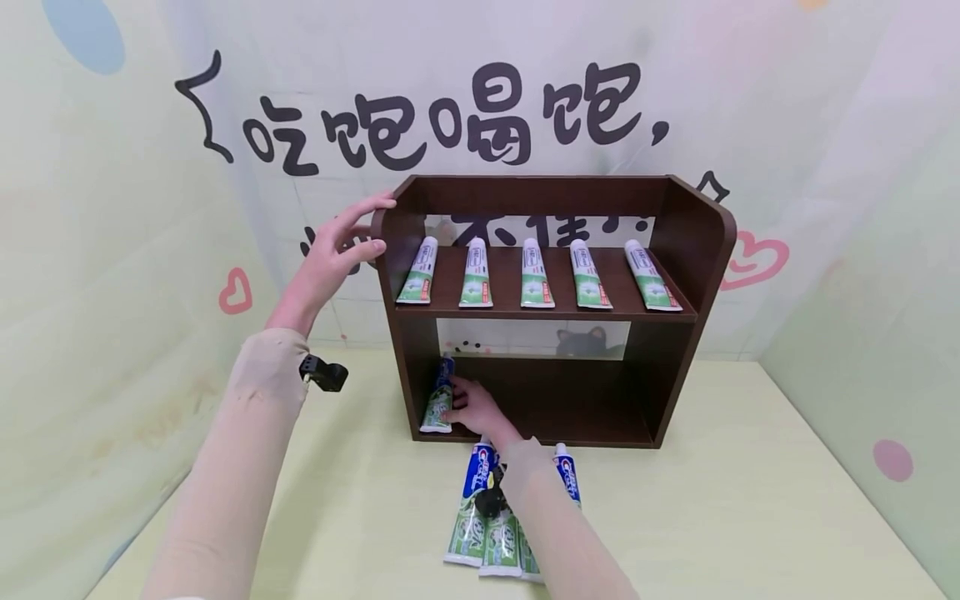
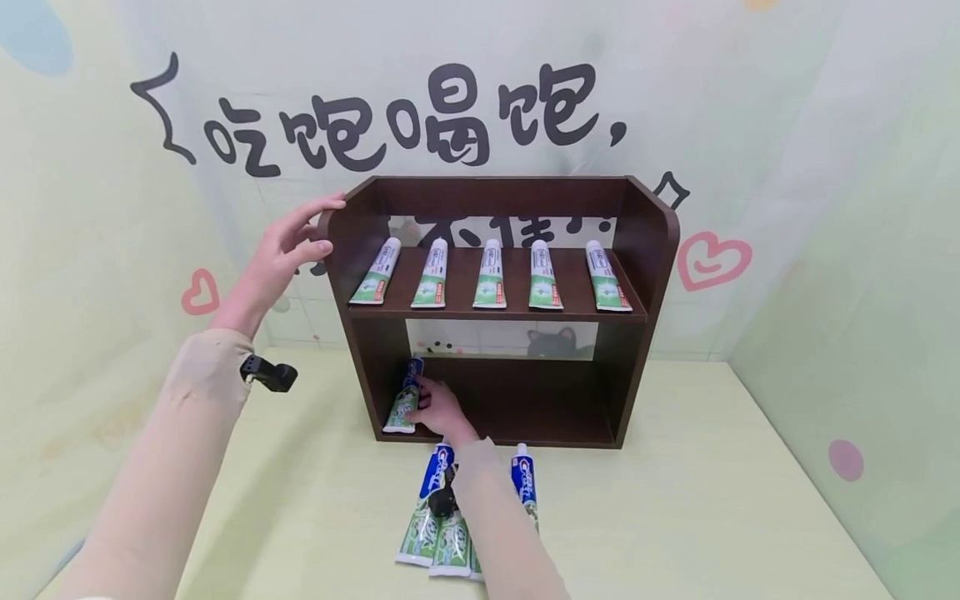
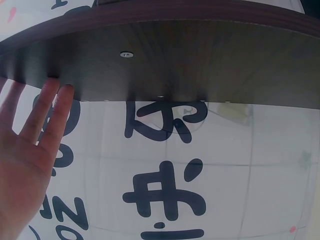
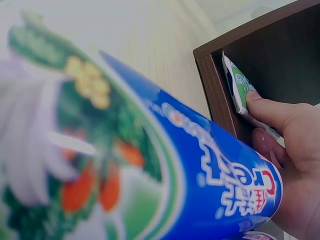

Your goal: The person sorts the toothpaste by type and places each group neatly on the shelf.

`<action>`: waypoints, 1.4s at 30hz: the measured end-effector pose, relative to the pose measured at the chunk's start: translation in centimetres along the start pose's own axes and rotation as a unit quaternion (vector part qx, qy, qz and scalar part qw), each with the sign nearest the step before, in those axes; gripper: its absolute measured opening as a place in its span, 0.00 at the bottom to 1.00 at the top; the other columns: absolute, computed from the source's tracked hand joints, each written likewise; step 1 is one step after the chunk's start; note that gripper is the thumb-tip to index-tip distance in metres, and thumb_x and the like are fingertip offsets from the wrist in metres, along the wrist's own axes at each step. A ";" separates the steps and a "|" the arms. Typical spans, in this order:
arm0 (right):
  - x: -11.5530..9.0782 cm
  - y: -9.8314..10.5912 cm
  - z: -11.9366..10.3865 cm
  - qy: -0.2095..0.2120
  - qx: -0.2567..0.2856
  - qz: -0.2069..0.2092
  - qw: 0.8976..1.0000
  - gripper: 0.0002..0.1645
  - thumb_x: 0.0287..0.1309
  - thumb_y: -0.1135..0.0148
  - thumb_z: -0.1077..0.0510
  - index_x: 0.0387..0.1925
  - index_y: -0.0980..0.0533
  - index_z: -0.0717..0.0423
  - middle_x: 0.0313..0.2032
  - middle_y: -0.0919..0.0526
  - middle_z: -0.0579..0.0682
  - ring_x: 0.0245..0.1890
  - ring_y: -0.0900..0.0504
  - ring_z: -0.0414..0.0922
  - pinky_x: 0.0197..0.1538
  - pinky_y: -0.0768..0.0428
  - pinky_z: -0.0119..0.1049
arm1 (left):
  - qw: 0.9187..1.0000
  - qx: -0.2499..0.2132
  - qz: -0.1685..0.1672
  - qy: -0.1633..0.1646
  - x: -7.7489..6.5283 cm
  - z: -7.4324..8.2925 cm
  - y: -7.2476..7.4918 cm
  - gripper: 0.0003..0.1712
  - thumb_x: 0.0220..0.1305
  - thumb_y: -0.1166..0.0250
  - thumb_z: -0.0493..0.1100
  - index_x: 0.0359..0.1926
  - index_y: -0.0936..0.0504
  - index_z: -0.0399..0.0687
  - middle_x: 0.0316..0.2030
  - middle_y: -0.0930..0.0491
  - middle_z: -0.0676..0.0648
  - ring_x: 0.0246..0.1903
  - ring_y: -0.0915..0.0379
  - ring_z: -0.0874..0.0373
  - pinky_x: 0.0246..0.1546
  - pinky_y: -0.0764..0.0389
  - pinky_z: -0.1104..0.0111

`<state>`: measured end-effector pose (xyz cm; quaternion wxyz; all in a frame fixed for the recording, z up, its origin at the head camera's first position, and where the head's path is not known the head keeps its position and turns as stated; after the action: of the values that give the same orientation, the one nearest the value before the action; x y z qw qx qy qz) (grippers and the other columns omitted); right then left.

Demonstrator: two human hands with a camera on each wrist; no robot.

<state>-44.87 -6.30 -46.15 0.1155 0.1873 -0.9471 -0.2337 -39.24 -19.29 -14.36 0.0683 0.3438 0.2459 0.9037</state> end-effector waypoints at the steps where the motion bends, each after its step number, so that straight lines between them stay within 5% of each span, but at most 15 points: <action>1: 0.0 0.0 0.1 -0.002 0.002 0.000 1.000 0.43 0.56 0.32 0.64 0.72 0.38 0.62 0.58 0.26 0.62 0.55 0.23 0.55 0.59 0.21 0.48 | 1.000 0.001 0.001 0.000 0.0 0.0 0.0 0.28 0.69 0.44 0.40 0.69 0.31 0.45 0.75 0.40 0.50 0.49 0.27 0.56 0.43 0.23 0.74; 9: 0.6 0.0 0.9 0.010 0.015 -0.002 1.000 0.43 0.55 0.29 0.59 0.71 0.36 0.58 0.54 0.25 0.59 0.51 0.22 0.49 0.53 0.19 0.40 | 1.000 0.003 0.007 0.001 0.0 0.1 0.2 0.28 0.69 0.44 0.40 0.69 0.31 0.45 0.75 0.39 0.50 0.50 0.28 0.57 0.45 0.24 0.73; 19: 0.3 0.3 -0.4 -0.034 0.018 0.034 0.999 0.43 0.52 0.30 0.67 0.70 0.36 0.61 0.55 0.25 0.62 0.53 0.22 0.55 0.56 0.20 0.47 | 1.000 -0.013 0.010 -0.007 0.3 -0.2 0.5 0.27 0.68 0.43 0.40 0.68 0.29 0.50 0.74 0.38 0.53 0.50 0.27 0.57 0.43 0.22 0.75; 29: -0.3 0.0 -0.8 -0.048 -0.003 0.056 0.997 0.41 0.53 0.31 0.67 0.69 0.34 0.62 0.57 0.22 0.63 0.54 0.20 0.56 0.56 0.18 0.48 | 1.000 -0.011 0.016 -0.010 0.8 -3.0 0.9 0.28 0.69 0.42 0.43 0.69 0.30 0.55 0.74 0.38 0.57 0.52 0.28 0.56 0.45 0.22 0.73; 42: -2.6 3.4 -2.1 -0.027 0.035 0.080 0.996 0.32 0.55 0.32 0.64 0.62 0.28 0.66 0.55 0.20 0.66 0.55 0.20 0.60 0.57 0.19 0.50 | 1.000 -0.004 0.008 0.001 0.0 -0.1 0.1 0.27 0.69 0.44 0.40 0.69 0.30 0.48 0.74 0.38 0.51 0.51 0.28 0.56 0.45 0.23 0.74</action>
<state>-42.92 -3.32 -43.04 0.1014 0.1087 -0.9694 -0.1955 -39.25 -19.42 -14.37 0.0620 0.3442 0.2400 0.9056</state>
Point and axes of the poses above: each hand's wrist, its own x-axis towards the middle knuckle, its own y-axis out of the back of the hand, z = x × y, the point moved 10 cm from there along x, towards the middle knuckle
